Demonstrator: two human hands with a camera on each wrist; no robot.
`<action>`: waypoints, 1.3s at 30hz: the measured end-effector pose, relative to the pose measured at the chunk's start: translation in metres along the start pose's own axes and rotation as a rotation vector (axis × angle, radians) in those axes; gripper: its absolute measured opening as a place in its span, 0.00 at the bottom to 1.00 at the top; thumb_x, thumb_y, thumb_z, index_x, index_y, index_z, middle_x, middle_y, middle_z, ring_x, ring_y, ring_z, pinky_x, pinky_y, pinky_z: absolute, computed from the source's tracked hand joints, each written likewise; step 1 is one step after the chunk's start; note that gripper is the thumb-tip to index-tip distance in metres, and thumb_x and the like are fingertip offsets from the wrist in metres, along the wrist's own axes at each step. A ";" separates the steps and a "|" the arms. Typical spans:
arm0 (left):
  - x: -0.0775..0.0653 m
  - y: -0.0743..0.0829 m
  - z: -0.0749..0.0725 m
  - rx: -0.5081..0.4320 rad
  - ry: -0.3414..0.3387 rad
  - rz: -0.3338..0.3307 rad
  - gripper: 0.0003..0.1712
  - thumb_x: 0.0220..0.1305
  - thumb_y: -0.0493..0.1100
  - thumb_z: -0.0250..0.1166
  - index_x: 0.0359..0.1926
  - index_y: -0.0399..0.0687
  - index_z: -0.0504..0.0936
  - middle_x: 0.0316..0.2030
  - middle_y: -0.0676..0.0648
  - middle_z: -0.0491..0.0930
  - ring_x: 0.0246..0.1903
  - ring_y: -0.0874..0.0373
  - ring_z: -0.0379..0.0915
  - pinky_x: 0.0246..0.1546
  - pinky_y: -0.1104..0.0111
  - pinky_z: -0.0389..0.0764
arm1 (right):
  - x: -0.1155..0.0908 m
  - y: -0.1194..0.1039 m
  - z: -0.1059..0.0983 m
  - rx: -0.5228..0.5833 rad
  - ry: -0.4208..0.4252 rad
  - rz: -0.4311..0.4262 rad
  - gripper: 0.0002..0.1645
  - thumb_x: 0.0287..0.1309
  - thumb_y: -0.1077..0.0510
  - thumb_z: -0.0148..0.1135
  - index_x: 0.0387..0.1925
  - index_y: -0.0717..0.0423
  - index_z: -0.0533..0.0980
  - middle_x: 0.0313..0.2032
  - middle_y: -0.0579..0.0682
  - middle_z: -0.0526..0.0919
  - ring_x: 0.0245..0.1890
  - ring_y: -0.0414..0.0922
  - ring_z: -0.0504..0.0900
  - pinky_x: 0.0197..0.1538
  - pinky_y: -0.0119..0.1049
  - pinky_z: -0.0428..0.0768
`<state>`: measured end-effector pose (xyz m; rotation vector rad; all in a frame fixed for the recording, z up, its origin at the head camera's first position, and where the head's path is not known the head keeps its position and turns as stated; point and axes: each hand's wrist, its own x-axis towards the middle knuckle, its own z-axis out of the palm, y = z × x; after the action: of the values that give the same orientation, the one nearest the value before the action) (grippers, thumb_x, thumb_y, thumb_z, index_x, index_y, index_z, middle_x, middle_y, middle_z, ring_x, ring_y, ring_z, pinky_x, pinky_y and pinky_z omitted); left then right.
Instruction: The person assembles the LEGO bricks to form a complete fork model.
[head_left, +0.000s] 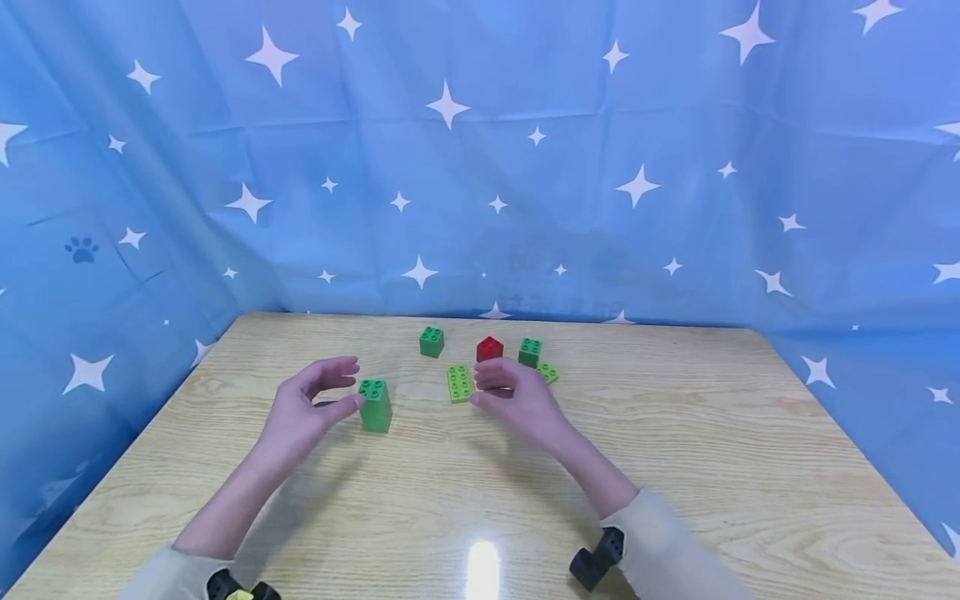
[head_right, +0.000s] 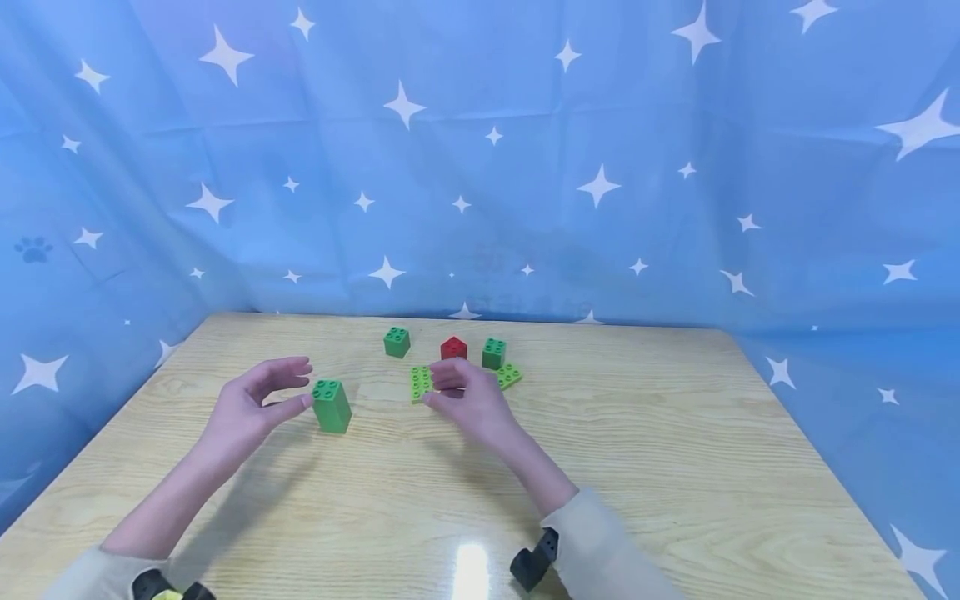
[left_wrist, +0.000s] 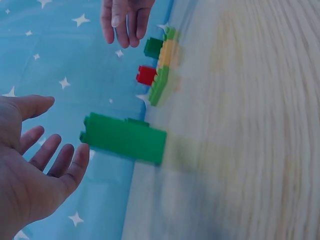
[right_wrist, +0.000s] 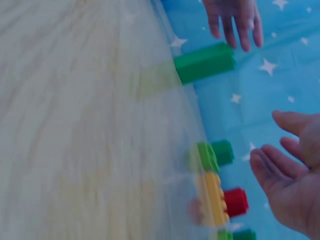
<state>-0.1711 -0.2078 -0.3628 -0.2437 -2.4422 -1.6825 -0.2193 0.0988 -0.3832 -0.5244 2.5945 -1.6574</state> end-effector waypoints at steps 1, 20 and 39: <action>0.000 0.002 0.002 -0.010 -0.005 0.002 0.29 0.64 0.34 0.71 0.65 0.38 0.75 0.61 0.40 0.78 0.58 0.48 0.74 0.53 0.73 0.79 | -0.001 0.002 -0.005 0.000 0.010 0.002 0.25 0.61 0.62 0.73 0.59 0.57 0.78 0.54 0.56 0.85 0.52 0.47 0.84 0.59 0.45 0.81; 0.013 0.016 0.086 -0.103 -0.231 0.038 0.25 0.63 0.30 0.70 0.62 0.38 0.80 0.57 0.37 0.81 0.58 0.42 0.78 0.53 0.66 0.82 | -0.013 0.048 -0.074 -0.140 0.088 0.048 0.25 0.63 0.63 0.71 0.60 0.65 0.77 0.54 0.61 0.84 0.54 0.55 0.83 0.59 0.49 0.80; 0.071 -0.012 0.132 0.146 -0.240 0.028 0.32 0.62 0.18 0.52 0.63 0.42 0.81 0.69 0.42 0.72 0.74 0.44 0.57 0.72 0.50 0.61 | 0.001 0.075 -0.098 -0.203 0.022 0.019 0.26 0.62 0.67 0.69 0.62 0.62 0.78 0.60 0.62 0.80 0.61 0.61 0.78 0.61 0.54 0.78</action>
<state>-0.2490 -0.0863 -0.4040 -0.4832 -2.7033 -1.5328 -0.2597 0.2128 -0.4067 -0.4879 2.7910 -1.4100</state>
